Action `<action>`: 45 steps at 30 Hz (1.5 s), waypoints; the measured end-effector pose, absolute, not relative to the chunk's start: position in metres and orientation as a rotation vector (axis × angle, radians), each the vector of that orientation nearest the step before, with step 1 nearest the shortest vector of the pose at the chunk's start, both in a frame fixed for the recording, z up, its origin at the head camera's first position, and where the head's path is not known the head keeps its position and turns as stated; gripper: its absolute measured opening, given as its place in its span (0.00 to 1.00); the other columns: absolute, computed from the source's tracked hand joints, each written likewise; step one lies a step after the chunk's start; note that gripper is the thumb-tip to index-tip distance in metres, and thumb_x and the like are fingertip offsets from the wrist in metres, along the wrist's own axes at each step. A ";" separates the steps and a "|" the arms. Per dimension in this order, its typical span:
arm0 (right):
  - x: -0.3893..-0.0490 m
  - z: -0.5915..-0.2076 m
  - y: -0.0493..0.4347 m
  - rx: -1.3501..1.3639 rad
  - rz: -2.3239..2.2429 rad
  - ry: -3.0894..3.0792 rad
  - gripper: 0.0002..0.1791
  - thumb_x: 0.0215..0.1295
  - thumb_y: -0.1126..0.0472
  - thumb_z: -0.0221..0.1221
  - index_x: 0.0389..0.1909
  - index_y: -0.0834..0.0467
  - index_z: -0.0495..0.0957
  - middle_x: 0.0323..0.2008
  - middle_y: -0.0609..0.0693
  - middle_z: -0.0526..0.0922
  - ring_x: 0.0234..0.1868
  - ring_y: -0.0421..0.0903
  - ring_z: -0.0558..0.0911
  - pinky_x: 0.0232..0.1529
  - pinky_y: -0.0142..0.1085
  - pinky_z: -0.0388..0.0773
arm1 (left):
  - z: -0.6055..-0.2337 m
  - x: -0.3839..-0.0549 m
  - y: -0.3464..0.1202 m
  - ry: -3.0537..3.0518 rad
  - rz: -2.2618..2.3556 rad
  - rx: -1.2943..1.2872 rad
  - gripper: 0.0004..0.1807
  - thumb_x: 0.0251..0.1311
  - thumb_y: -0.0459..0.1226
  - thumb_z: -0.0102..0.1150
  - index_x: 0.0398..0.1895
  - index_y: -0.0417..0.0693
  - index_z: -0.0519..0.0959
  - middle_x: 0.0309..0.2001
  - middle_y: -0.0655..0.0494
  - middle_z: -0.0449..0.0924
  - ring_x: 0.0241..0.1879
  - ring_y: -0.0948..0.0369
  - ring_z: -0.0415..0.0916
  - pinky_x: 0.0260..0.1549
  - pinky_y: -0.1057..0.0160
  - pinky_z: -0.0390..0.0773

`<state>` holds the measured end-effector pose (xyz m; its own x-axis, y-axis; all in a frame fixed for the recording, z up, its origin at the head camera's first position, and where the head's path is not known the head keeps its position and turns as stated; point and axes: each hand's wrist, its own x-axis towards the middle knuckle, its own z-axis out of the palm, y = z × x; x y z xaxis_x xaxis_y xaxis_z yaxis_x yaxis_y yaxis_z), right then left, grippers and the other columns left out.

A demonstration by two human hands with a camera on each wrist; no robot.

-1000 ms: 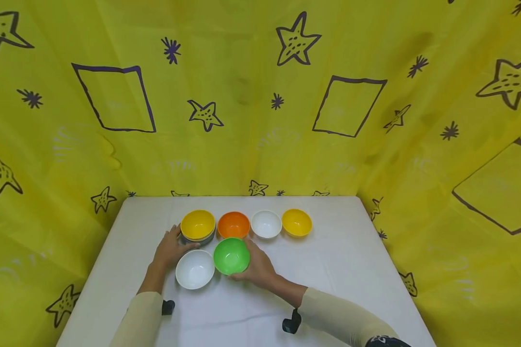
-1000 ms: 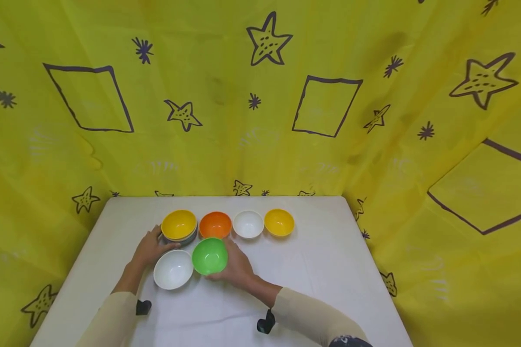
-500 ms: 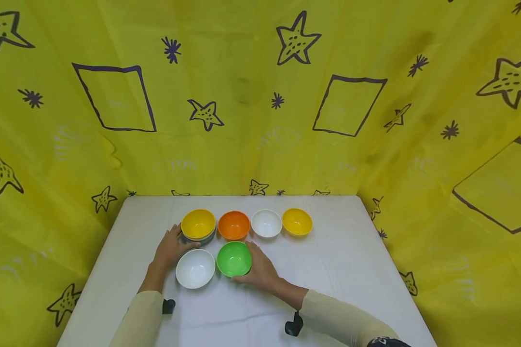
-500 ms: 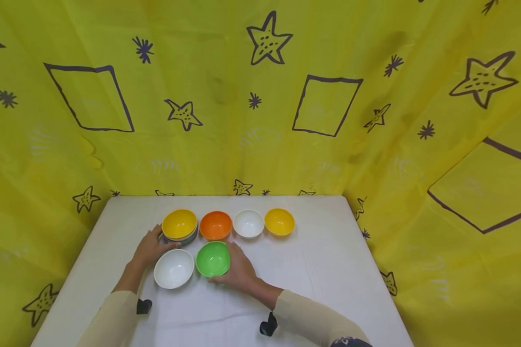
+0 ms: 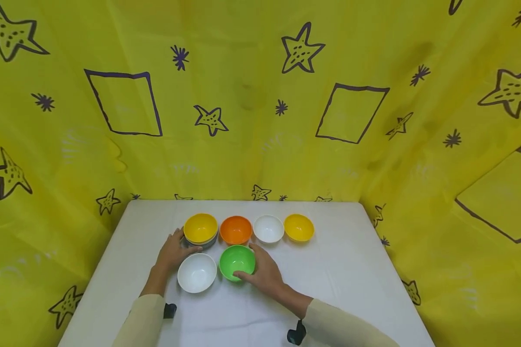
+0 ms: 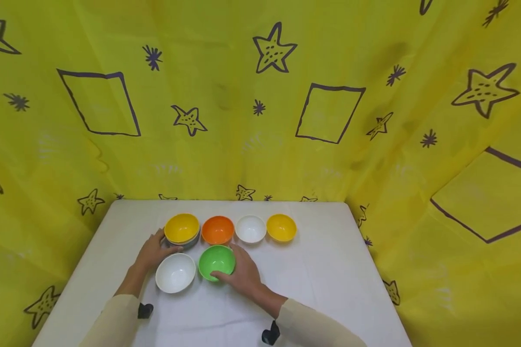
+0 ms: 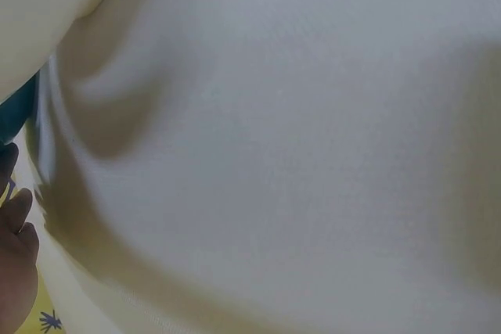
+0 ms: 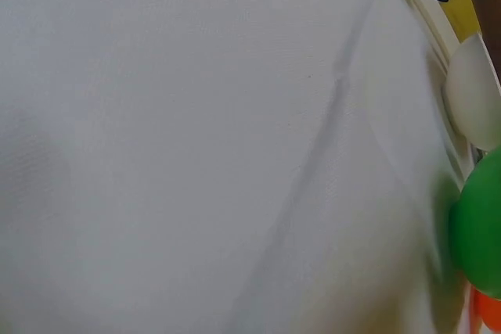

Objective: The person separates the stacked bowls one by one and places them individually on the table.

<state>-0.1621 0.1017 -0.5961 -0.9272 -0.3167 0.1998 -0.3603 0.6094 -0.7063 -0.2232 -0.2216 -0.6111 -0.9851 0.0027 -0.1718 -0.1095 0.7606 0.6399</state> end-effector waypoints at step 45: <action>-0.287 -0.549 -0.007 0.928 0.597 -3.168 0.64 0.59 0.28 0.69 0.84 0.59 0.52 0.82 0.55 0.57 0.83 0.53 0.53 0.80 0.49 0.55 | -0.607 -0.223 -0.222 2.803 0.993 -0.067 0.61 0.58 0.66 0.69 0.83 0.39 0.55 0.79 0.26 0.49 0.76 0.24 0.42 0.68 0.21 0.50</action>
<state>-0.2867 -0.0071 -0.5491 -0.8259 -0.5544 -0.1024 -0.4791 0.7859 -0.3910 -0.2229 -0.2220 -0.6067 -0.9851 0.0132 -0.1717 -0.0979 0.7775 0.6213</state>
